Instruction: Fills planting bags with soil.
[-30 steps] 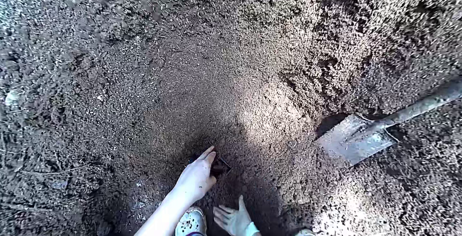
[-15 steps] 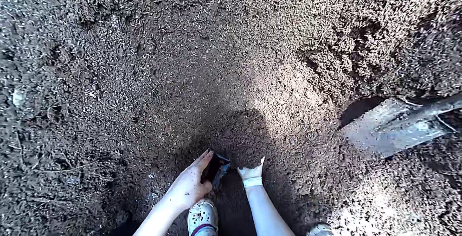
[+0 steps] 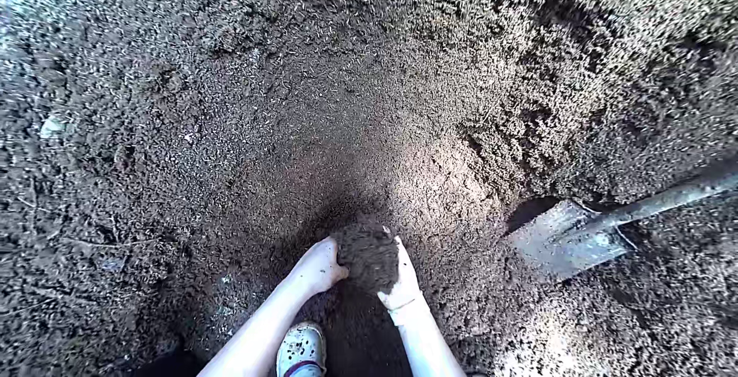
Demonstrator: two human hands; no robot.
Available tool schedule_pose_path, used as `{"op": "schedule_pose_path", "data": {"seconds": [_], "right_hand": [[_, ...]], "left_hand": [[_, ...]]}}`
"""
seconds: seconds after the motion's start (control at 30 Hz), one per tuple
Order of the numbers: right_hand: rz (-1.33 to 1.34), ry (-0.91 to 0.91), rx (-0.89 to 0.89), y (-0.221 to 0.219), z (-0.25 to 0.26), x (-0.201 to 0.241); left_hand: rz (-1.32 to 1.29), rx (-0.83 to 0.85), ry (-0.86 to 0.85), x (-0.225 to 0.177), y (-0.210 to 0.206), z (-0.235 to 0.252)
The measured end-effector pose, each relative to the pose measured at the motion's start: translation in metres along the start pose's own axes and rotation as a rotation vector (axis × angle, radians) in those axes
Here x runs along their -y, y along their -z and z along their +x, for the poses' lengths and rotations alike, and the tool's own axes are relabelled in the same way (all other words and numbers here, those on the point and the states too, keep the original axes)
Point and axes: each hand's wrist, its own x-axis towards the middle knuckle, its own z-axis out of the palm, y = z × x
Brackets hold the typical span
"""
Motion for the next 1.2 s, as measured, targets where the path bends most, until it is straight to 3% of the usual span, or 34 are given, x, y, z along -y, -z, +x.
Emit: {"op": "schedule_pose_path", "data": {"seconds": [0.13,0.23,0.3,0.37,0.43,0.5,0.57,0.63,0.73,0.87,1.1,1.2], "right_hand": [[-0.650,0.240,-0.090,-0.018,-0.012,-0.007],[-1.141,0.185,-0.054,-0.040,-0.017,0.001],[-1.226,0.082,-0.024,-0.056,-0.021,0.014],[-1.158,0.101,-0.070,-0.053,-0.025,0.025],[-1.110,0.191,-0.242,-0.009,-0.029,0.030],[-1.143,0.212,-0.604,0.071,-0.038,0.027],[-1.158,0.029,-1.036,0.160,-0.054,0.020],[-0.883,-0.178,-1.244,0.208,-0.071,0.009],[-0.429,-0.088,-1.231,0.237,-0.066,-0.007],[-0.086,0.102,-1.018,0.232,-0.033,0.003],[0.066,0.206,-0.723,0.195,0.021,0.021],[0.140,0.234,-0.700,0.183,0.033,0.019]], "left_hand": [[-0.024,-0.022,0.039,0.008,-0.005,-0.007],[-0.043,-0.041,-0.003,0.013,-0.004,-0.008],[-0.041,-0.046,-0.040,0.016,-0.006,-0.007],[-0.022,-0.054,-0.053,0.018,-0.005,-0.006],[0.021,-0.032,-0.040,0.021,-0.006,-0.006],[0.071,-0.004,-0.010,0.020,-0.007,-0.006],[0.125,0.017,0.037,0.015,-0.008,-0.005],[0.210,0.017,0.092,0.009,-0.010,-0.005],[0.333,0.004,0.153,0.003,-0.010,-0.009],[0.346,-0.014,0.137,0.004,-0.009,-0.010],[0.239,0.033,0.121,0.012,-0.004,-0.009],[0.160,0.051,0.090,0.018,-0.006,-0.007]]}}
